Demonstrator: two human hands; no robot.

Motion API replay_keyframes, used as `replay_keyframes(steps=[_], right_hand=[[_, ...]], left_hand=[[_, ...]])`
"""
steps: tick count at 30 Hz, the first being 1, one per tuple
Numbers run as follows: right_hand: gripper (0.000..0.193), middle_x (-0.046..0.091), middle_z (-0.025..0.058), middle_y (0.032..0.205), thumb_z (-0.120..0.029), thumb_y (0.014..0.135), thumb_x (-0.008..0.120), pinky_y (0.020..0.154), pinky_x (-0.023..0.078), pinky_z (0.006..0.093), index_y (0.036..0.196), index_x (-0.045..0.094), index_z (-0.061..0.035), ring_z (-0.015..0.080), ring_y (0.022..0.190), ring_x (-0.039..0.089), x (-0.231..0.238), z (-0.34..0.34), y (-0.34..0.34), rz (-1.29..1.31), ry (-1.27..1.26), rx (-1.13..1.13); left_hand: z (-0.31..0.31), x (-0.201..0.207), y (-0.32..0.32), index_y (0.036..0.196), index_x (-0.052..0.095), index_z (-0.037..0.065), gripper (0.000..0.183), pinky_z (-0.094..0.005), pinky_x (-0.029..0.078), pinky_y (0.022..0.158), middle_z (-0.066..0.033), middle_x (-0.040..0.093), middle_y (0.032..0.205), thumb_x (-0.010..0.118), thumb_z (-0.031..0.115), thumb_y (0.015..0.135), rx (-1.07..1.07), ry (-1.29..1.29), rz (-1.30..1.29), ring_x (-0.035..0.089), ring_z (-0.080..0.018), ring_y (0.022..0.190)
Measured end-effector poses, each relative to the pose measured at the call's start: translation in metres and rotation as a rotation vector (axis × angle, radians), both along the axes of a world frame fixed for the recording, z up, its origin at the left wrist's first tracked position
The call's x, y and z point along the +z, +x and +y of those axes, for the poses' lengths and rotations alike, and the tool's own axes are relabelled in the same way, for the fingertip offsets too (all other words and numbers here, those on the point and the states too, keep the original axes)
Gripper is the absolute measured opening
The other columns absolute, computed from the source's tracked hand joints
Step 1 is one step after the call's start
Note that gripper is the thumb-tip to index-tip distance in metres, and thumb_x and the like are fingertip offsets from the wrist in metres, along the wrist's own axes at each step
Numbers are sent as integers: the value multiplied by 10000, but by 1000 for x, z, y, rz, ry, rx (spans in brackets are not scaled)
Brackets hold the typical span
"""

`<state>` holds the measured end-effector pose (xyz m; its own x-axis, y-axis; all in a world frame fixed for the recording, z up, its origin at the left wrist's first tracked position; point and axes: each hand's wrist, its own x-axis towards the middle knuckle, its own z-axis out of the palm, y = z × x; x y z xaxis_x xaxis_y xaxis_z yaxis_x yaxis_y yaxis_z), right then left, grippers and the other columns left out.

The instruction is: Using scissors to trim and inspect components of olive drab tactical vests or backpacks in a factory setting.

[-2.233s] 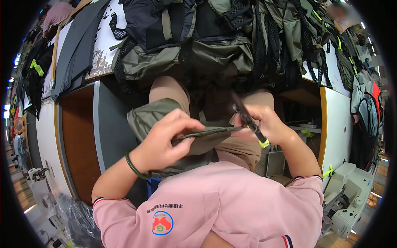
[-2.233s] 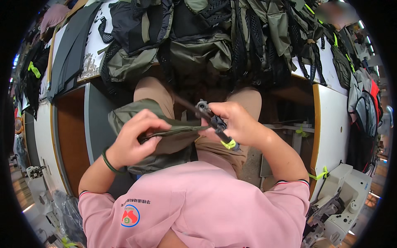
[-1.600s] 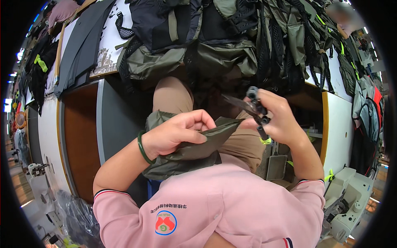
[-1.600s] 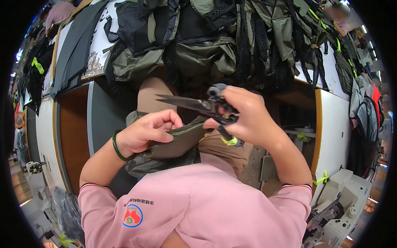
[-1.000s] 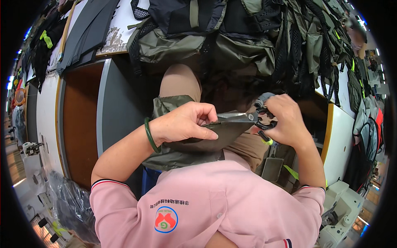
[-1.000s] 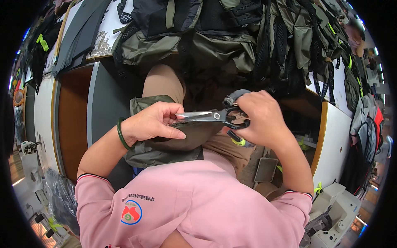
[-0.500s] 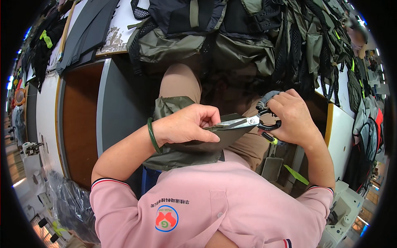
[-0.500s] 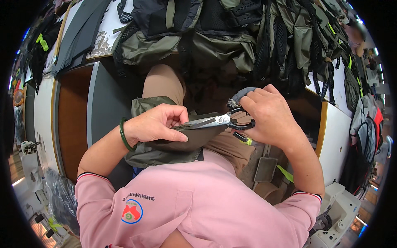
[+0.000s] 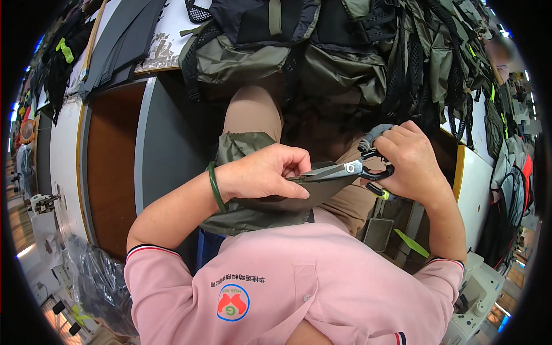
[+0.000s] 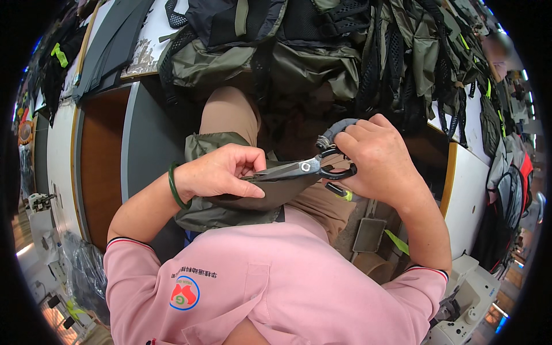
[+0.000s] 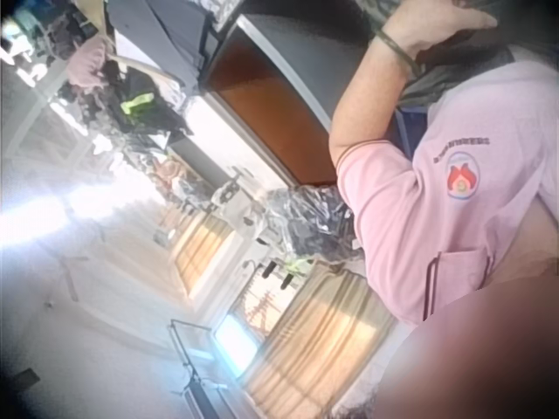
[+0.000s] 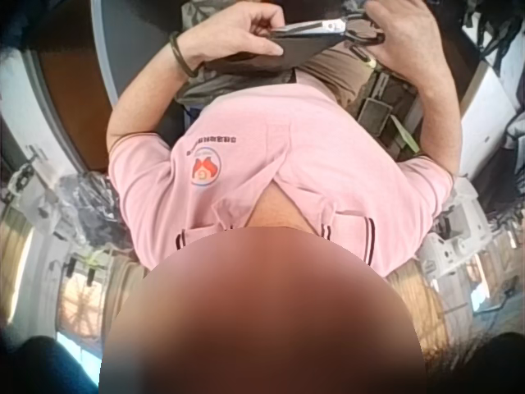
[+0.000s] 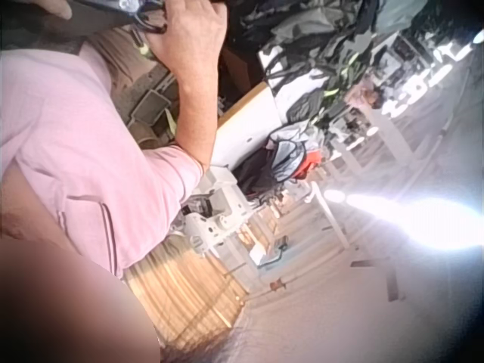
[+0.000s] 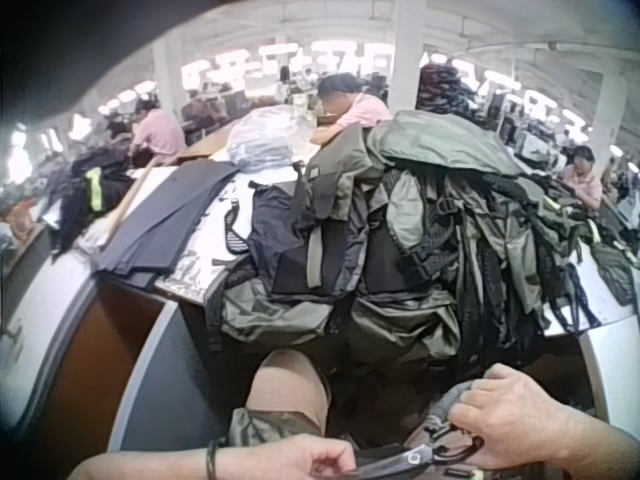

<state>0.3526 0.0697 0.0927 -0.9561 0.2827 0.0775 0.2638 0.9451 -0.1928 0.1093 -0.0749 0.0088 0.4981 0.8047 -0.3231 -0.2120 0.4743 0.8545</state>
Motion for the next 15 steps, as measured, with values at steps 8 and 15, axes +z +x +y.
replay_keyframes(steps=[8, 15], right_hand=[[306, 566, 52, 700, -212, 593, 798, 657, 422, 356, 738, 564, -79, 240, 690, 576, -5, -2, 3, -119, 53, -17], [320, 535, 46, 688, -178, 559, 793, 682, 434, 361, 724, 537, -79, 243, 684, 561, -4, 4, 8, 49, 104, -42]], left_hand=[[0, 4, 0, 891, 546, 39, 215, -177, 421, 634, 35, 562, 828, 739, -23, 821, -26, -14, 21, 508, -10, 740], [-2, 2, -5, 901, 555, 44, 236, -182, 452, 698, 27, 572, 872, 749, -42, 798, 41, -55, -14, 539, -30, 795]])
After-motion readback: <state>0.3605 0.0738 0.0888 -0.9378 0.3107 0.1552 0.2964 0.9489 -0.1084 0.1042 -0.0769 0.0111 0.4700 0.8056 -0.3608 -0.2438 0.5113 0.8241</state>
